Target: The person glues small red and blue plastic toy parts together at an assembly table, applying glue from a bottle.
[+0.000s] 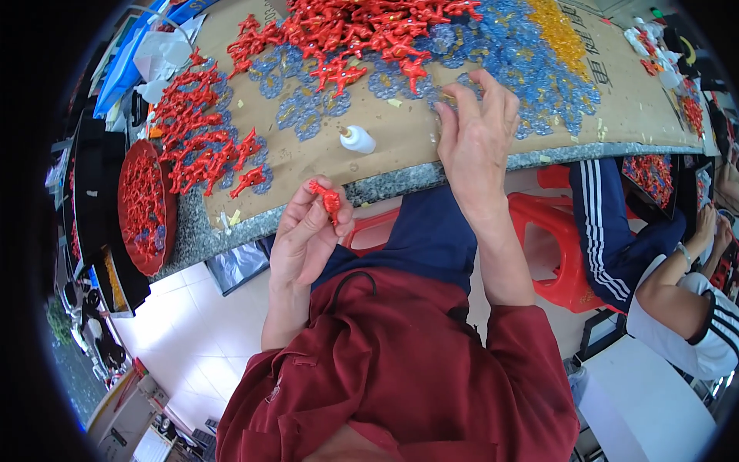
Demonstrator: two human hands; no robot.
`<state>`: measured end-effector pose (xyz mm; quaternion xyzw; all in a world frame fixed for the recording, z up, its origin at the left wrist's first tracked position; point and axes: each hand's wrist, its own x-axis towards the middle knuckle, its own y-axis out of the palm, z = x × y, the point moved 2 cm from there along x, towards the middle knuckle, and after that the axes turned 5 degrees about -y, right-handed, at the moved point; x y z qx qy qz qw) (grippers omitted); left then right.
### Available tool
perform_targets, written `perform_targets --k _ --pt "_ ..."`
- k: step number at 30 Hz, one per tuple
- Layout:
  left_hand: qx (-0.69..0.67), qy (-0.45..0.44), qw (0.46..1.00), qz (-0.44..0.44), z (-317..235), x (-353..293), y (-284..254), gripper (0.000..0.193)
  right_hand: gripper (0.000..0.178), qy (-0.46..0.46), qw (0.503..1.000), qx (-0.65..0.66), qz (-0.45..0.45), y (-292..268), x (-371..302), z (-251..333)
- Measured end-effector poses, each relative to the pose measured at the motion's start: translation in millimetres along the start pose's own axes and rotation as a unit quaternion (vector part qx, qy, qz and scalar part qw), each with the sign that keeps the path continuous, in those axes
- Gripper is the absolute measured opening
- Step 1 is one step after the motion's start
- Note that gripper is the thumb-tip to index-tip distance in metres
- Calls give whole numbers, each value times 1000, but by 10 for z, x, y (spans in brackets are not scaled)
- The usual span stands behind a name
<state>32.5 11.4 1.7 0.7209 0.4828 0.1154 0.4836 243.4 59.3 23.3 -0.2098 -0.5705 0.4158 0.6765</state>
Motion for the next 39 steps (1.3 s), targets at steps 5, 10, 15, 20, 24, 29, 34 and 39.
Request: perform_targets --k 5,10,15,20,24,29,34,39 --pt "-23 -11 997 68 74 39 18 25 15 127 948 288 56 -183 -158 203" --pt "-12 -24 994 105 125 33 55 26 18 129 860 466 166 -349 -258 427" --pt "-29 -27 990 135 162 47 -8 25 29 71 780 580 224 -327 -281 395" --pt "23 29 994 99 147 29 -14 21 24 106 769 599 196 -319 -352 389" --pt "93 118 985 83 104 37 4 15 18 115 761 611 182 -315 -415 415" --pt "148 130 977 79 95 24 -7 13 21 110 737 645 171 -312 -437 445" --pt "151 139 974 96 93 31 5 12 20 166 705 665 179 -343 -446 474" --pt "172 148 969 101 85 25 9 11 21 207 681 678 182 -320 -477 493"
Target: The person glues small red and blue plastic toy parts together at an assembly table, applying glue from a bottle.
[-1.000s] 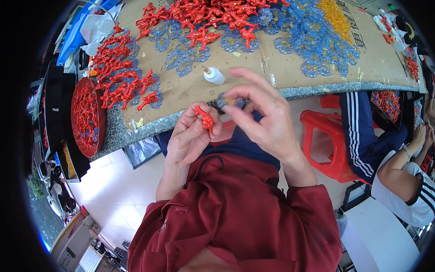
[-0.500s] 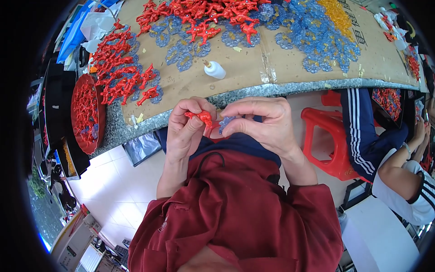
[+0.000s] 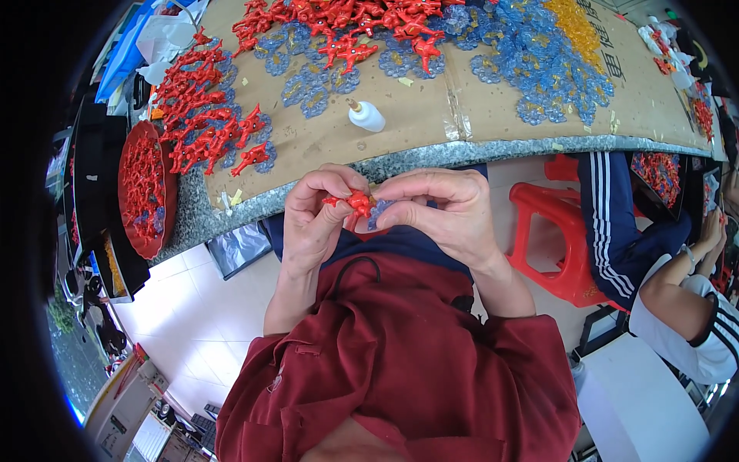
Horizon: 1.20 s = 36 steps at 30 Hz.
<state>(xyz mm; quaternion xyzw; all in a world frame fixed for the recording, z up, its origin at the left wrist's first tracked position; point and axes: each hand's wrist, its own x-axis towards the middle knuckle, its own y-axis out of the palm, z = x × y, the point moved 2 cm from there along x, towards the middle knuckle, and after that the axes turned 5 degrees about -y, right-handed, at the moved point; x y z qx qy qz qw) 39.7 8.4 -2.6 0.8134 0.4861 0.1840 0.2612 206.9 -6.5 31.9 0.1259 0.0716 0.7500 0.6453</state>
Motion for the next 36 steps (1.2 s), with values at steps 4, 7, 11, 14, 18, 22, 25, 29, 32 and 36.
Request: perform_targets --k 4,7,11,14,18,22,25,29,32,36 --pt "20 4 1000 -14 -7 -4 -7 11 20 -55 995 -81 11 19 14 25" --pt "47 8 999 -18 -16 -16 -10 12 21 -84 986 -140 11 46 -10 41" --pt "29 35 999 -13 -14 14 25 16 21 -81 980 -180 -33 77 -77 17" --pt "9 53 999 9 23 1 -16 20 21 -109 973 -204 -6 119 -92 60" --pt "-7 71 997 20 57 23 -34 20 22 -112 982 -152 -1 136 -75 31" --pt "22 78 996 30 38 32 -68 17 21 -169 962 -213 17 144 -70 70" --pt "43 68 995 53 -19 50 -88 14 22 -181 953 -242 33 139 -75 79" --pt "108 67 989 74 -114 73 -96 12 22 -192 949 -247 44 153 -84 62" --pt "117 68 987 87 -133 69 -69 12 21 -207 946 -241 61 148 -77 61" --pt "145 61 986 51 -178 52 3 14 20 -191 956 -218 47 122 -67 0"
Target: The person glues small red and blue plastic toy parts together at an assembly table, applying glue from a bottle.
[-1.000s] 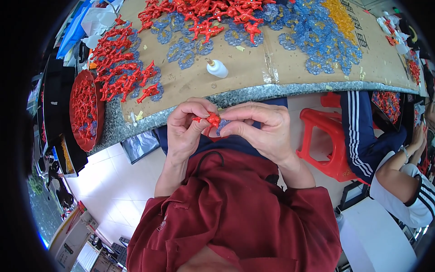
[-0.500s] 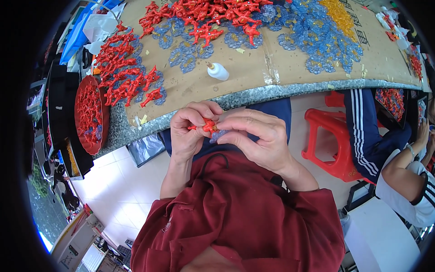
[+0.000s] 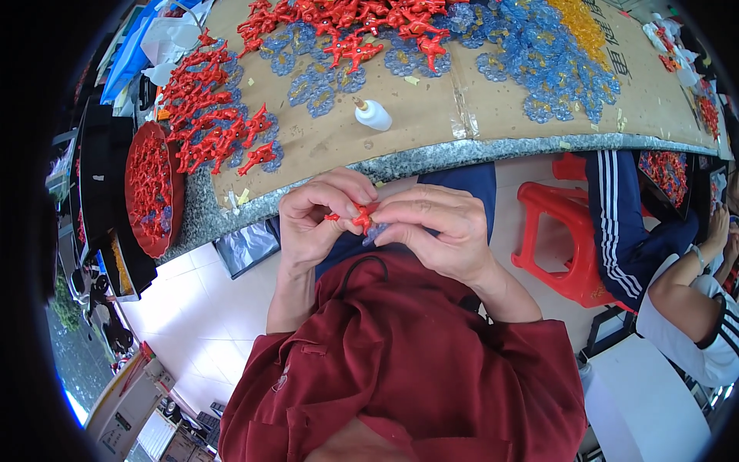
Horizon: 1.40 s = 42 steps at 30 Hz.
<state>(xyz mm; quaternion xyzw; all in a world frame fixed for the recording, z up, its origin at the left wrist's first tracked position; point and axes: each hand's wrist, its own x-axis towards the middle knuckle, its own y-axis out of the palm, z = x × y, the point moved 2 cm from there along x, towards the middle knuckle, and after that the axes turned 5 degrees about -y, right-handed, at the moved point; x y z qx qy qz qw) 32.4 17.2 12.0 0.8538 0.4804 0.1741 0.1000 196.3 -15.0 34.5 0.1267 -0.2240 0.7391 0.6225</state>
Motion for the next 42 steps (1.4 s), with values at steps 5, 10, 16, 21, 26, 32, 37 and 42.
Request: perform_targets --k 5,10,16,21,26,32,37,42 --pt "47 -2 997 -56 -34 -41 5 16 20 19 999 36 -20 49 -7 -64" --pt "56 1 996 -71 -92 -66 -30 14 19 39 995 91 -17 105 8 -94" --pt "493 114 850 -146 -339 -2 -134 28 26 116 990 -1 -83 9 69 -155" --pt "733 126 644 -177 -360 125 -296 22 32 104 971 -165 -139 7 289 -234" --pt "753 105 620 -193 -477 366 -255 21 33 -1 955 -276 -109 114 451 -470" --pt "725 102 659 -173 -262 1063 -151 19 29 15 967 -217 -134 62 430 -481" --pt "743 18 647 -170 -39 1248 -64 28 28 64 969 -181 -153 -44 364 -413" --pt "693 53 704 -145 -129 1177 -46 33 30 14 974 -92 -207 -93 264 -479"
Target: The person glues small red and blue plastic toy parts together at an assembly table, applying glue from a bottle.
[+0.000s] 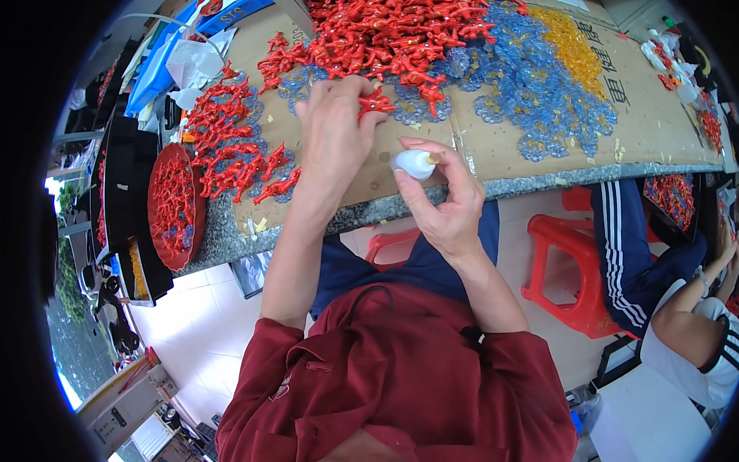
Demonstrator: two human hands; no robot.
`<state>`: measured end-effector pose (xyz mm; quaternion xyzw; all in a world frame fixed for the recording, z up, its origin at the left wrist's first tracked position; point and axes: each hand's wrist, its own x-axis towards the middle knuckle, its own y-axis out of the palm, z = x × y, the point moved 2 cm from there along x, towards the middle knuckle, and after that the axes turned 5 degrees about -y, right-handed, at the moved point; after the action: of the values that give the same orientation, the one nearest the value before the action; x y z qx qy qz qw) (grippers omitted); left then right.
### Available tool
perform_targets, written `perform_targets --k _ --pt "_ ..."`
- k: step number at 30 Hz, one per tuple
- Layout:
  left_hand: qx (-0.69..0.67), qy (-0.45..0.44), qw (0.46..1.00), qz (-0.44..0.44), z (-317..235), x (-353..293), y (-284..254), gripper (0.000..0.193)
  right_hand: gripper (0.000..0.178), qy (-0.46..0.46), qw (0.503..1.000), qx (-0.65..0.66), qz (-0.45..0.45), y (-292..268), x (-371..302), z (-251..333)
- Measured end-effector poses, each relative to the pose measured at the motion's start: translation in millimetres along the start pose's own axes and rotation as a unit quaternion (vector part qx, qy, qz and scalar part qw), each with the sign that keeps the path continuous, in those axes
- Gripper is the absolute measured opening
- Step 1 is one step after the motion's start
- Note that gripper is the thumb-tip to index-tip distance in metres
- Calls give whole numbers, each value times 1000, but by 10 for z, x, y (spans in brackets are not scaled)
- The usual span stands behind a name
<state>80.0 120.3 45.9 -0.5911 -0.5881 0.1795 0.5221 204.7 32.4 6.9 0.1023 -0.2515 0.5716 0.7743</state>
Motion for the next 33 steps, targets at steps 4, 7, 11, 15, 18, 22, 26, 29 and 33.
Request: perform_targets --k 4,7,11,15,18,22,26,29,33 --pt "-301 -186 931 87 -63 -291 -337 29 34 51 995 88 5 -113 -39 94" --pt "-620 -263 729 122 -25 -745 -373 28 33 56 991 121 -12 -178 -112 223" --pt "-828 -330 426 159 148 -1213 -274 34 34 -37 995 -35 86 -209 -53 488" --pt "-878 -382 255 136 167 -1396 -203 42 37 -68 983 -104 137 -131 -30 631" --pt "-882 -377 259 115 182 -1422 -203 42 37 -86 979 -104 152 -86 -28 629" --pt "-876 -372 285 118 200 -1441 -186 43 36 -66 976 -98 181 -54 -73 625" --pt "-869 -370 302 126 188 -1433 -186 43 34 -58 977 -95 181 -45 -80 640" --pt "-869 -363 308 132 184 -1434 -174 43 34 -57 976 -97 186 -46 -79 628" --pt "-864 -371 312 136 191 -1430 -167 44 34 -94 974 -107 174 -69 -49 630"
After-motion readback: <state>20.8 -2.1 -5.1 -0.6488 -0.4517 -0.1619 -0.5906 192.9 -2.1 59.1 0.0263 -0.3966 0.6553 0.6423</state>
